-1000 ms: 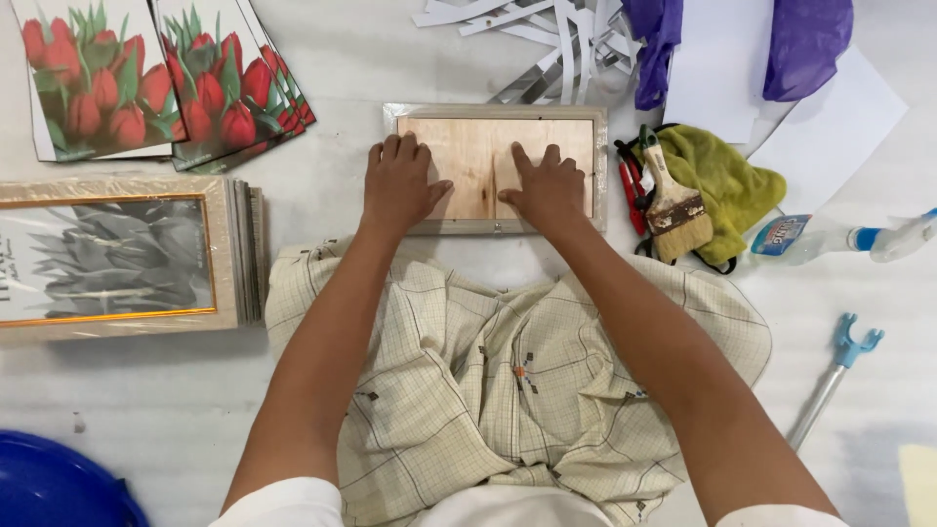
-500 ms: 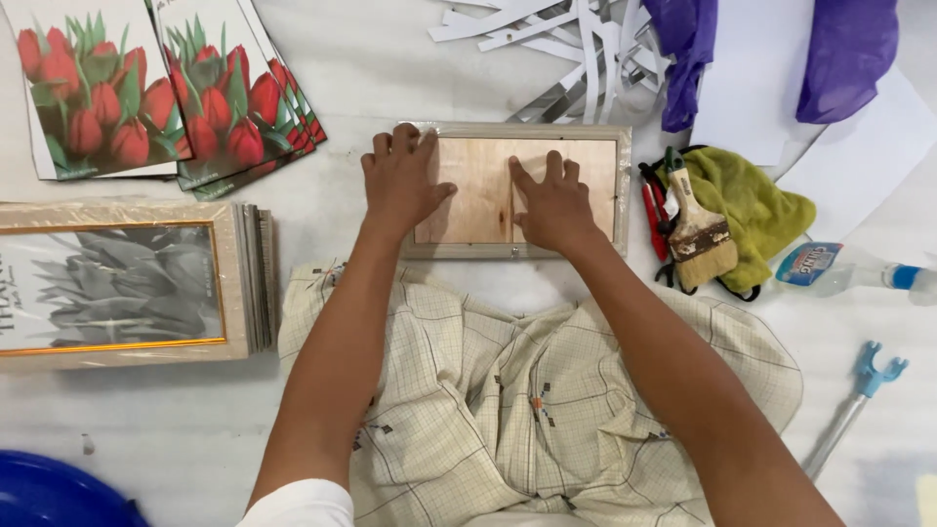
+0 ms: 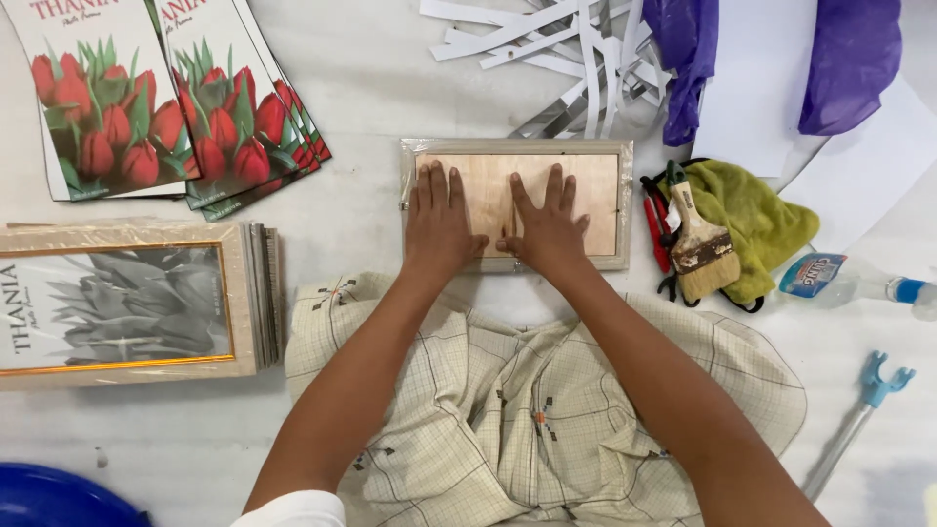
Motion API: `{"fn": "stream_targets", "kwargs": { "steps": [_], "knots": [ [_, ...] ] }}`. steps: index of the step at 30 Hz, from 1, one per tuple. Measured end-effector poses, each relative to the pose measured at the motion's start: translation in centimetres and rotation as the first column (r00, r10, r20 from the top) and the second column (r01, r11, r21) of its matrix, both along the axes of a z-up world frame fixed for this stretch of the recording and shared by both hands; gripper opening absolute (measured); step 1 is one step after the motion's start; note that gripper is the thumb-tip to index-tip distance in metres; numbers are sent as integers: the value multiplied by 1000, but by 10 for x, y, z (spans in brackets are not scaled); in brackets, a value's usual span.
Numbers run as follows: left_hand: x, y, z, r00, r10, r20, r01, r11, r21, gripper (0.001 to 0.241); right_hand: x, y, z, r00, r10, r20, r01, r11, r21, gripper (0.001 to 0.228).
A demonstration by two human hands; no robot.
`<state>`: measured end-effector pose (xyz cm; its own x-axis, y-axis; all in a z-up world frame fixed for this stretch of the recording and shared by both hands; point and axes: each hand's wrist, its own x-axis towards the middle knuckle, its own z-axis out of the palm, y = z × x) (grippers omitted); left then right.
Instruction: Assembling a picture frame by cleaning the glass with a brush, inserting a wooden backing, and trimming the edges with a blade.
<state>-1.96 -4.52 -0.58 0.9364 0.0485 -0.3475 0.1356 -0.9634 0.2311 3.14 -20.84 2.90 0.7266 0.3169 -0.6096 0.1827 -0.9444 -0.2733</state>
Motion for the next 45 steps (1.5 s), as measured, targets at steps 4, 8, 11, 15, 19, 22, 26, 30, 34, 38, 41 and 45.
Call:
{"fn": "stream_targets", "kwargs": {
  "steps": [4, 8, 11, 15, 19, 22, 26, 30, 34, 38, 41, 45],
  "knots": [
    [7, 3, 0, 987, 33, -159, -38, 999, -30, 113, 3, 2, -4, 997, -31, -67, 30, 999, -24, 100],
    [13, 3, -12, 983, 20, -182, -13, 999, 41, 123, 8, 2, -8, 996, -25, -84, 23, 999, -27, 101],
    [14, 2, -16, 985, 28, -171, -24, 999, 25, 127, 9, 3, -4, 993, -43, -109, 39, 999, -36, 102],
    [12, 3, -23, 985, 26, -168, -20, 999, 39, 129, 9, 4, -3, 988, -64, -140, 58, 997, -46, 102],
    [13, 5, -29, 985, 14, -174, -4, 998, 60, 130, 10, 4, -7, 986, -71, -150, 66, 997, -40, 103],
    [8, 9, -22, 986, 31, -163, -30, 1000, 10, 131, 7, 6, -14, 990, -59, -127, 53, 997, -50, 102],
    [13, 28, -23, 997, 83, -9, -84, 994, -68, 108, 10, 2, -11, 996, -37, -84, 34, 999, -42, 103],
    [17, 50, 13, 862, 491, 127, -464, 864, -197, 63, 6, 2, -8, 998, -20, -58, 19, 1000, -19, 106],
    [31, 84, -66, 745, 661, 87, -583, 709, -396, 60, 12, 4, -22, 1000, 12, 8, -12, 1000, -15, 111],
    [35, 89, -73, 750, 661, 26, -626, 721, -298, 45, 10, 6, -19, 1000, 28, -4, -28, 1000, -7, 115],
    [41, 88, -50, 747, 661, -66, -646, 700, -305, 41, 13, 8, -18, 1000, 20, -3, -20, 1000, -9, 115],
    [43, 89, -36, 769, 630, -110, -625, 704, -338, 39, 13, 9, -14, 1000, 16, -13, -16, 1000, 5, 113]
  ]
}}
